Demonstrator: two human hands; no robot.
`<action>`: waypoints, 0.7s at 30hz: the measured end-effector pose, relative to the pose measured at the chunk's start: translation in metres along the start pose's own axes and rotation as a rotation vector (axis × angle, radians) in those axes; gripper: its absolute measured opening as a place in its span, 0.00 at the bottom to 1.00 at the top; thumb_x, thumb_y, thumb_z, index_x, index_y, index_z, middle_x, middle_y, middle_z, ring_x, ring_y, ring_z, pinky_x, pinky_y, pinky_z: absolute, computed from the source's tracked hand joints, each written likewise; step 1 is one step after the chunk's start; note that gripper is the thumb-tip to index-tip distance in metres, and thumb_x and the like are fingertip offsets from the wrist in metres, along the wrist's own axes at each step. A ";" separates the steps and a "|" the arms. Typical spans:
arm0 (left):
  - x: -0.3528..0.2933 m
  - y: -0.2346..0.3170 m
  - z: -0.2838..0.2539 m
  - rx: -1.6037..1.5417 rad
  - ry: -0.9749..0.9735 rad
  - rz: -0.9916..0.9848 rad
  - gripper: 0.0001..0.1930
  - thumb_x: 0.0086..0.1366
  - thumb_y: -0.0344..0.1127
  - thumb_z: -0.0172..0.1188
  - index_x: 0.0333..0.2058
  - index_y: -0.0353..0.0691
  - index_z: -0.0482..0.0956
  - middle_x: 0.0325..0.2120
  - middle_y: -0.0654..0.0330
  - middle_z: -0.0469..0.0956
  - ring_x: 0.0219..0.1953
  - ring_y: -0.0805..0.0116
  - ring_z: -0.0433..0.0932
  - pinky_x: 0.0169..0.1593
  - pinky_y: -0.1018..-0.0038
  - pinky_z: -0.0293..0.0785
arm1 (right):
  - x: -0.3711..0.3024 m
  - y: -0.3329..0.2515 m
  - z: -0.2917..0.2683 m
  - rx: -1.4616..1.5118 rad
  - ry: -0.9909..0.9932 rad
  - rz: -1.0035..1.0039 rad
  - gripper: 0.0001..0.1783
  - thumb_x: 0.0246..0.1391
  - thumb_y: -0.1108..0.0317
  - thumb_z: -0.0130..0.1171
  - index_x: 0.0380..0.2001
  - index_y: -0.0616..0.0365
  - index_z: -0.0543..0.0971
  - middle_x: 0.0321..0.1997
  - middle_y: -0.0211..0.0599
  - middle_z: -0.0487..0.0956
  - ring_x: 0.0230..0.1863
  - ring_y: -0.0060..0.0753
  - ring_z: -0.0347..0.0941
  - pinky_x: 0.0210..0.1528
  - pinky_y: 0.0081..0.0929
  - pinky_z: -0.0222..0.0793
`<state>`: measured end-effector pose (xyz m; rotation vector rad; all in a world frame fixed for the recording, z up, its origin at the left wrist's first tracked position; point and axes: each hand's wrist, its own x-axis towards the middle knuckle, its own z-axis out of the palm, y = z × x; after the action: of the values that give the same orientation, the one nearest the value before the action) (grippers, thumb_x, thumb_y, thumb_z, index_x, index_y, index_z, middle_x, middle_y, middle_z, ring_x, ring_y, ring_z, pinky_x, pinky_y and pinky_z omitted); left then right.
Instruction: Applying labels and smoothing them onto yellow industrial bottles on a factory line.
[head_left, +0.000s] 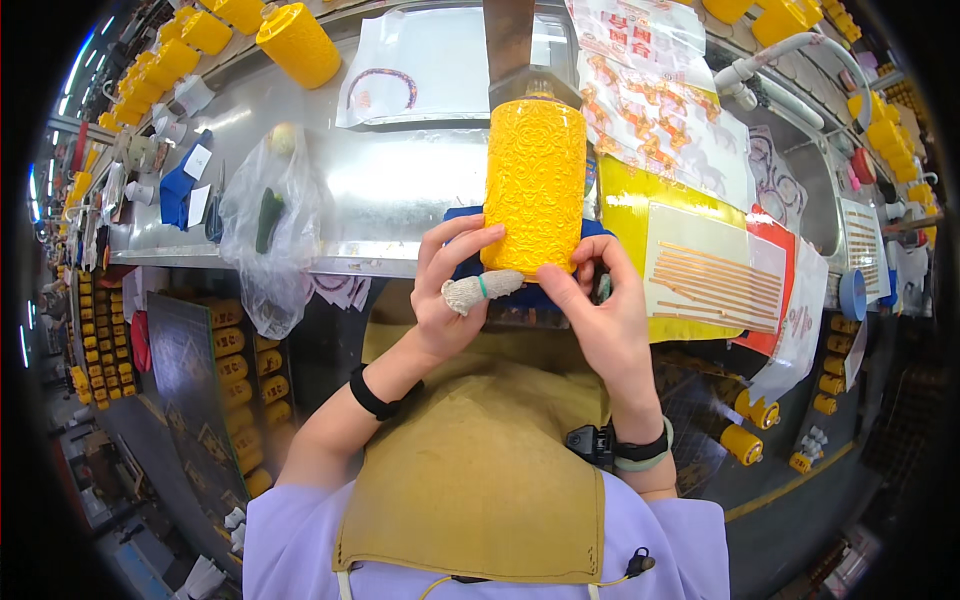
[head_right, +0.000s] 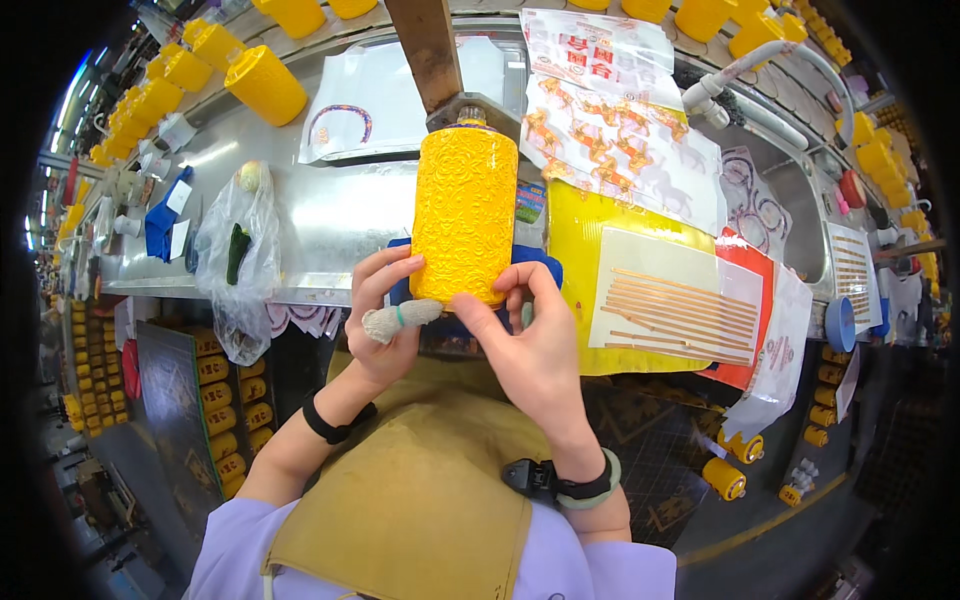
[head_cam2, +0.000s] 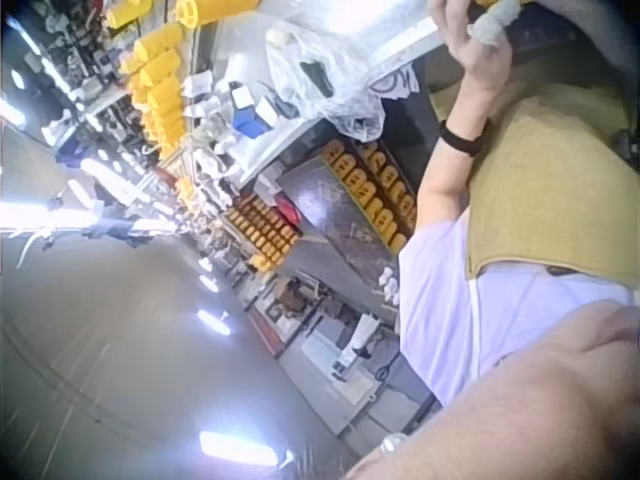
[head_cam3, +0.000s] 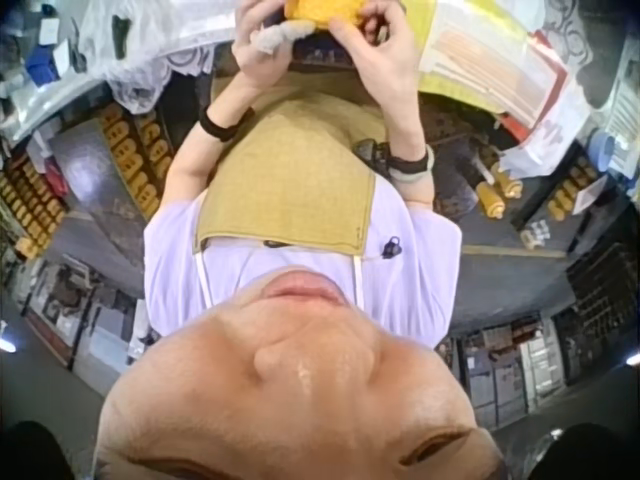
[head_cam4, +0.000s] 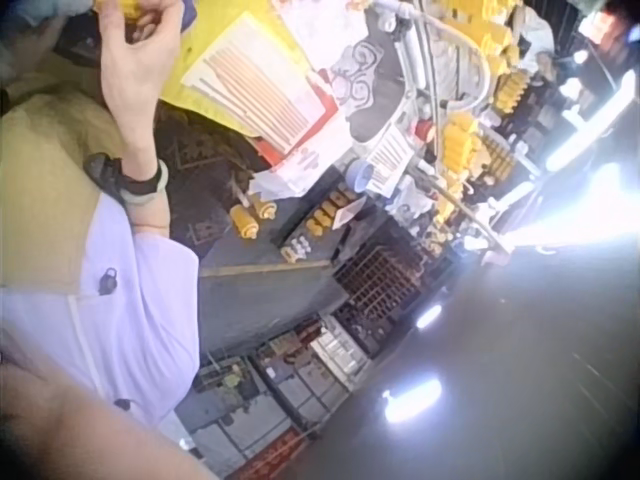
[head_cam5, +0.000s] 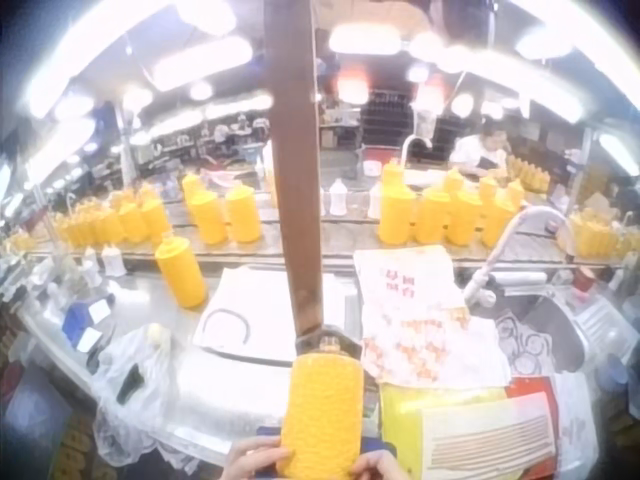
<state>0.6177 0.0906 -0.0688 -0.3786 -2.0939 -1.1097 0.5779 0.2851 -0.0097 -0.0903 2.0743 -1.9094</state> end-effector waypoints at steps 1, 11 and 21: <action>0.001 0.000 0.000 0.007 -0.004 0.007 0.18 0.52 0.16 0.62 0.40 0.40 0.88 0.55 0.53 0.82 0.59 0.45 0.77 0.59 0.55 0.78 | 0.000 -0.001 -0.001 0.010 -0.002 -0.018 0.17 0.57 0.69 0.75 0.41 0.57 0.75 0.35 0.20 0.69 0.36 0.12 0.60 0.36 0.13 0.61; -0.004 0.000 -0.009 0.172 -0.110 0.052 0.21 0.53 0.18 0.63 0.41 0.51 0.92 0.58 0.55 0.82 0.62 0.45 0.75 0.65 0.49 0.75 | 0.002 0.007 -0.007 -0.011 -0.018 -0.058 0.10 0.66 0.66 0.68 0.40 0.59 0.79 0.30 0.21 0.74 0.34 0.15 0.67 0.39 0.18 0.66; 0.032 0.003 0.001 0.223 -0.394 0.346 0.07 0.59 0.32 0.67 0.37 0.46 0.87 0.56 0.55 0.83 0.65 0.47 0.77 0.67 0.45 0.72 | 0.010 0.011 -0.016 0.240 -0.070 0.046 0.16 0.75 0.57 0.56 0.46 0.61 0.79 0.39 0.25 0.78 0.44 0.16 0.70 0.50 0.20 0.68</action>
<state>0.5968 0.0906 -0.0447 -0.8686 -2.3414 -0.6261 0.5658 0.2994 -0.0217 -0.0519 1.7726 -2.0793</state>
